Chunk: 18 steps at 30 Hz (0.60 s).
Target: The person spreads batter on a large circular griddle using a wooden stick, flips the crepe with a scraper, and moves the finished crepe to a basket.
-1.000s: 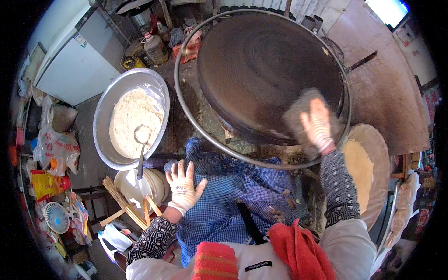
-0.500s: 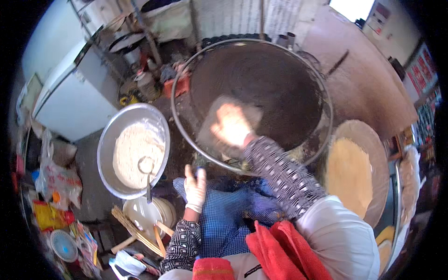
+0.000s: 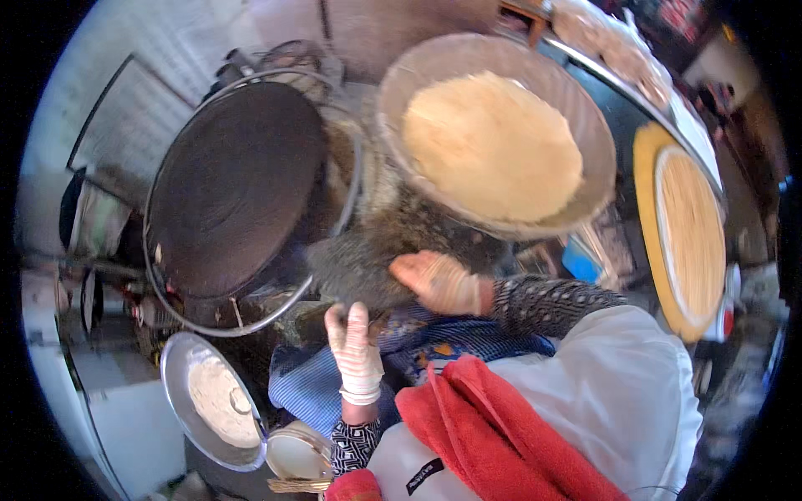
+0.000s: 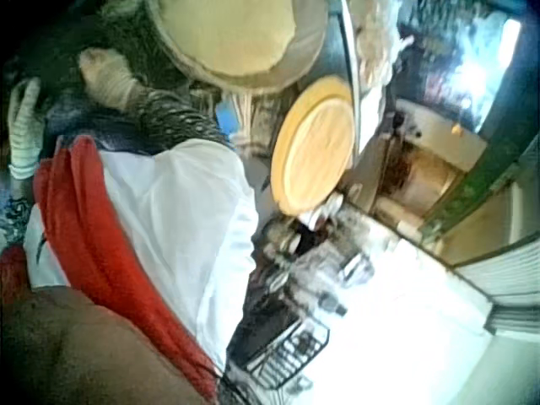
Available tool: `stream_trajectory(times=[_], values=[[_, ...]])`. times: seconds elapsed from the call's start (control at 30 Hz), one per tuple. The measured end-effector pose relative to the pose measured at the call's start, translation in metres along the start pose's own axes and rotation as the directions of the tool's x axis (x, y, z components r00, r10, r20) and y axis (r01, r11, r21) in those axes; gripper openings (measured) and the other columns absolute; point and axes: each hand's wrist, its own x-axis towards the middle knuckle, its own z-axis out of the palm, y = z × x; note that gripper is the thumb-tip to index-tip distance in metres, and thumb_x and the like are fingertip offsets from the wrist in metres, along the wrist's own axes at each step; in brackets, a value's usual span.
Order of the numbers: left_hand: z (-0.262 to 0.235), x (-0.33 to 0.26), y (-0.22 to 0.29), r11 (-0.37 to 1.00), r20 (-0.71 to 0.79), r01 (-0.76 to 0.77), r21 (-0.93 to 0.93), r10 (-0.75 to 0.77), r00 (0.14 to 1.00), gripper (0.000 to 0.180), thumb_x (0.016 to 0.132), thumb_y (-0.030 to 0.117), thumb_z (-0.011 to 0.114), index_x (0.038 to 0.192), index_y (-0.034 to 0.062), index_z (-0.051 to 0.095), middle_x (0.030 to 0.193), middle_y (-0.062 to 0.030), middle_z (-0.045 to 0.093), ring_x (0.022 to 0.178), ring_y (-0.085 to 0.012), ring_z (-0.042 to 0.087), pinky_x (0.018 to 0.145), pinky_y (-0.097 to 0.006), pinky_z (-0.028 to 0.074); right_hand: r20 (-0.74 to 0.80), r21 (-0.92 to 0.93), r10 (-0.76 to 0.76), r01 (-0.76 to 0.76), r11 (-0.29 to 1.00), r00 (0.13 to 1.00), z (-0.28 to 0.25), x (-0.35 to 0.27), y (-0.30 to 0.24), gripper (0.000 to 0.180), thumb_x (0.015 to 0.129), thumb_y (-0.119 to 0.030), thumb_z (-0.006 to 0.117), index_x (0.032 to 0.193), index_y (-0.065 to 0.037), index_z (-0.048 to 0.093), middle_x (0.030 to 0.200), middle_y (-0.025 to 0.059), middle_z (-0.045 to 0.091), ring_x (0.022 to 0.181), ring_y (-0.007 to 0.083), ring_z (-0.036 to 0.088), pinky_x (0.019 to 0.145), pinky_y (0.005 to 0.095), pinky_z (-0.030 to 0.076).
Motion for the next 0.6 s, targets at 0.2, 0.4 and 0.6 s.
stream_trajectory(times=[0.2,0.4,0.6], values=[[0.061,-0.015,0.021,0.966,0.346,0.252,0.057,-0.256,0.903,0.034,0.097,0.026,0.058,0.120,0.0008,0.052,0.107,-0.0123,0.062,0.091,-0.0191,0.064,0.081,-0.035,0.056,0.113,0.049,0.665,-0.673,0.738,0.738,0.001,-0.159,0.050,0.053,0.084,-0.027,0.063,0.126,-0.001,0.046,0.101,0.0222,0.067,0.093,0.0407,0.065,0.080,0.0476,0.052],[0.062,-0.012,-0.001,0.937,0.373,0.344,0.062,-0.341,0.863,0.030,0.100,0.021,0.052,0.121,-0.0017,0.051,0.107,-0.0130,0.061,0.092,-0.0225,0.065,0.085,-0.036,0.056,0.114,0.339,0.993,-0.938,-0.073,-0.036,0.125,-0.297,0.141,0.031,0.080,-0.030,0.066,0.095,-0.002,0.070,0.090,0.0238,0.068,0.087,0.0384,0.066,0.083,0.0454,0.050],[0.048,-0.008,0.010,0.961,0.321,0.148,0.233,-0.219,0.921,0.032,0.100,0.022,0.053,0.120,-0.0032,0.053,0.099,-0.0103,0.064,0.092,-0.0182,0.064,0.083,-0.032,0.053,0.478,0.715,0.878,-0.573,-0.401,-0.018,0.111,-0.308,0.235,0.040,0.090,-0.042,0.058,0.107,-0.006,0.063,0.086,0.0166,0.067,0.064,0.0314,0.062,0.060,0.0462,0.050]])
